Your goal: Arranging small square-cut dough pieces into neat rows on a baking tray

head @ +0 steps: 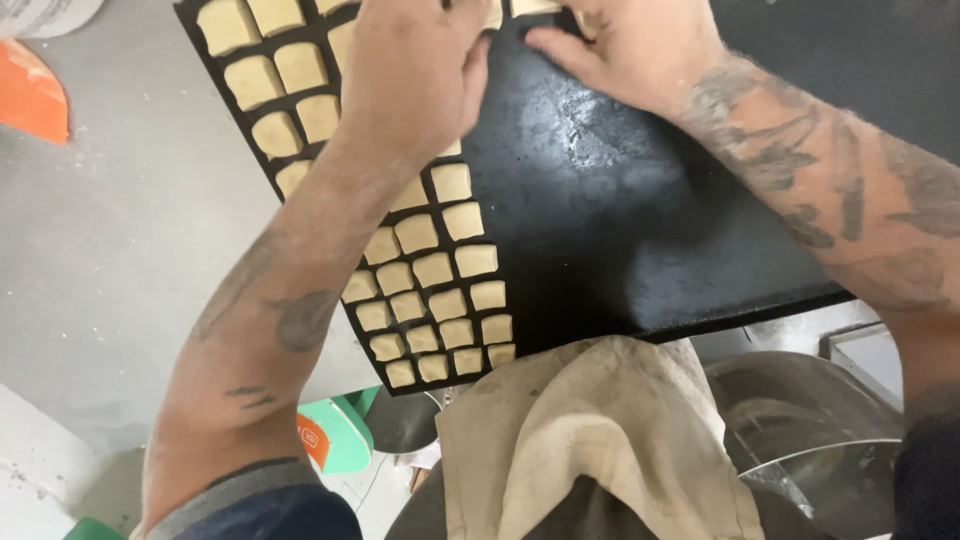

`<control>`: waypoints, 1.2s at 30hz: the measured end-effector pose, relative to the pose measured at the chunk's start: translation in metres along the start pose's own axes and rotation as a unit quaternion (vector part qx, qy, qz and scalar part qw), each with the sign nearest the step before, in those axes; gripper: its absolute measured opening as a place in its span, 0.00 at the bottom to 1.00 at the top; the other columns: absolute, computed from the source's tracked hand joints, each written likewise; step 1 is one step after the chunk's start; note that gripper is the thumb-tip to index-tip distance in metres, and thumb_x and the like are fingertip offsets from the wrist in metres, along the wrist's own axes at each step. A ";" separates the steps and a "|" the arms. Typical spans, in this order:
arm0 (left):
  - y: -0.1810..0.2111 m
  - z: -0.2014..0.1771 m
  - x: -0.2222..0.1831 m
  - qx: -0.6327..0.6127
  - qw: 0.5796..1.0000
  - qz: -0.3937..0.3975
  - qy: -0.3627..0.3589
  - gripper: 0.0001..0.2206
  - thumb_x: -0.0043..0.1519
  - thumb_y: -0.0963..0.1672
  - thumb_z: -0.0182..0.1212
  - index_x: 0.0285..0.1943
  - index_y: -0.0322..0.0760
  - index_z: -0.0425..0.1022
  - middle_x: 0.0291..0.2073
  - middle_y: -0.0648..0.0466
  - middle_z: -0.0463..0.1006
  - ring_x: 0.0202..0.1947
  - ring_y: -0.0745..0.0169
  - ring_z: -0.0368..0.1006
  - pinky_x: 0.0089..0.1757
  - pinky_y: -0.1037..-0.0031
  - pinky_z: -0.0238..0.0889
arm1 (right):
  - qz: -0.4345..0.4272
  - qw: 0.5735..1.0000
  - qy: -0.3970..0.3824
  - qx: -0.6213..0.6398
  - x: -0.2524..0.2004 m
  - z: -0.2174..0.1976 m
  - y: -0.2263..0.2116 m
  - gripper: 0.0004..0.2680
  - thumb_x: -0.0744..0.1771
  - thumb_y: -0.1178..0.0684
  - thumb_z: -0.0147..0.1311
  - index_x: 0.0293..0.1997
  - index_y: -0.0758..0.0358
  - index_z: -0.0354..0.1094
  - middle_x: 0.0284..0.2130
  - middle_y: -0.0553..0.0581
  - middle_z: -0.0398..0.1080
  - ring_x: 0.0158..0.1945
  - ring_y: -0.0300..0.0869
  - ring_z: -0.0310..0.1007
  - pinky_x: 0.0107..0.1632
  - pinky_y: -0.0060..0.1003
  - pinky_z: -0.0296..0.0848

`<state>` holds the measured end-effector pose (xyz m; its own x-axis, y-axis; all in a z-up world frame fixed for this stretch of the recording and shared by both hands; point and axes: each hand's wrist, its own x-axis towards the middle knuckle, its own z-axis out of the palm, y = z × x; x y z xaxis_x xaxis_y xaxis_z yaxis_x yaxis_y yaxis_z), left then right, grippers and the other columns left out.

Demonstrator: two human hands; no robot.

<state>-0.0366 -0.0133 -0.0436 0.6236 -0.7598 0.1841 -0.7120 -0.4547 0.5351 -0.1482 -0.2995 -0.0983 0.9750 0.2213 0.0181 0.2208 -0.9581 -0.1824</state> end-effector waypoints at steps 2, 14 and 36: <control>0.011 -0.021 0.001 0.015 0.998 0.042 -0.036 0.18 0.63 0.37 0.66 0.62 0.26 0.78 0.56 0.41 0.80 0.52 0.41 0.74 0.54 0.55 0.70 | 0.080 0.986 -0.064 0.133 -0.004 -0.011 0.002 0.30 0.86 0.32 0.77 0.33 0.54 0.64 0.24 0.45 0.67 0.30 0.41 0.70 0.35 0.42 0.70; 0.013 0.010 -0.034 0.149 0.983 0.101 0.024 0.10 0.70 0.46 0.82 0.53 0.45 0.84 0.55 0.59 0.86 0.55 0.53 0.74 0.54 0.61 0.72 | -0.139 0.965 0.120 0.186 -0.013 -0.030 -0.029 0.11 0.81 0.54 0.77 0.66 0.72 0.80 0.62 0.64 0.87 0.61 0.56 0.89 0.58 0.49 0.87; 0.319 0.115 0.034 0.001 0.993 0.078 -0.084 0.15 0.74 0.49 0.70 0.63 0.38 0.87 0.58 0.50 0.89 0.54 0.42 0.85 0.54 0.49 0.68 | 0.165 0.953 -0.007 0.254 -0.402 -0.145 0.155 0.09 0.77 0.54 0.58 0.64 0.64 0.77 0.65 0.65 0.82 0.65 0.57 0.83 0.69 0.58 0.80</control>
<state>-0.2795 -0.2376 0.0389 0.4434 -0.8875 0.1251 -0.7967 -0.3264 0.5086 -0.5028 -0.5638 0.0085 0.9882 -0.0713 -0.1358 -0.1415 -0.7649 -0.6284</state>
